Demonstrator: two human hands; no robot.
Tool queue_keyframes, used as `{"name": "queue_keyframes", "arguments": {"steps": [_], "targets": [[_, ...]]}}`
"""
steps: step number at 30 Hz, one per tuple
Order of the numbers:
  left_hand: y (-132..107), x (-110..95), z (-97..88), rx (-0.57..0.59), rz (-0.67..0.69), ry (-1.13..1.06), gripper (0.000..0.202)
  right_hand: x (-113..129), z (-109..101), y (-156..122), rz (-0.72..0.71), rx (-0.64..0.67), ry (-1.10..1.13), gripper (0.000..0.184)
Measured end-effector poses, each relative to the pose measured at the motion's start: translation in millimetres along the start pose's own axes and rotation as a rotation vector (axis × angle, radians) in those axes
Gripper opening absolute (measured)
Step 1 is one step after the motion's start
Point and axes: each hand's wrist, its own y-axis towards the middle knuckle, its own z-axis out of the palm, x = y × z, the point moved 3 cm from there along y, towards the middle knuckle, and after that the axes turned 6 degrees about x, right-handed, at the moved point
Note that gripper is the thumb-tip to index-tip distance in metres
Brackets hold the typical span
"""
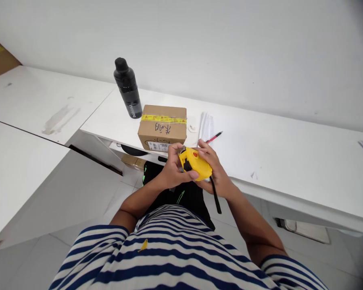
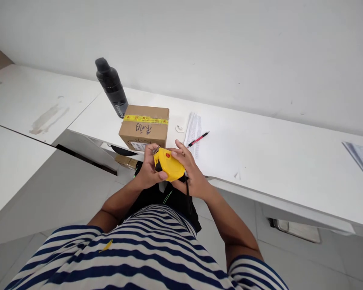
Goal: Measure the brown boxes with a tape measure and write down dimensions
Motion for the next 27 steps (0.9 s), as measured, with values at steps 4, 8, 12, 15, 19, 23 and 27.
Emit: {"name": "queue_keyframes", "arguments": {"steps": [4,8,12,15,19,23,27], "targets": [[-9.0,-19.0,-17.0,0.027,0.008,-0.026,0.084,-2.1,7.2,11.9,-0.08,-0.09,-0.163,0.075],[-28.9,-35.8,-46.1,0.042,-0.036,-0.02,0.059,-4.2,15.9,15.7,-0.099,0.04,-0.196,0.061],[-46.3,-56.5,-86.4,-0.134,-0.062,0.07,0.051,-9.6,5.1,12.7,-0.018,0.088,-0.039,0.051],[-45.6,-80.2,-128.6,-0.357,-0.064,0.093,0.05,-35.9,-15.7,8.9,0.23,-0.016,0.092,0.054],[-24.7,-105.3,-190.7,-0.598,-0.071,0.032,0.041,-86.9,-45.5,13.0,0.495,-0.328,0.346,0.047],[3.3,-100.3,-232.4,-0.687,-0.15,0.05,0.04,-120.3,-60.6,35.2,0.498,-0.468,0.451,0.042],[19.0,-81.7,-243.0,-0.713,-0.23,0.094,0.051,-125.7,-54.5,58.2,0.485,-0.431,0.408,0.041]]}}
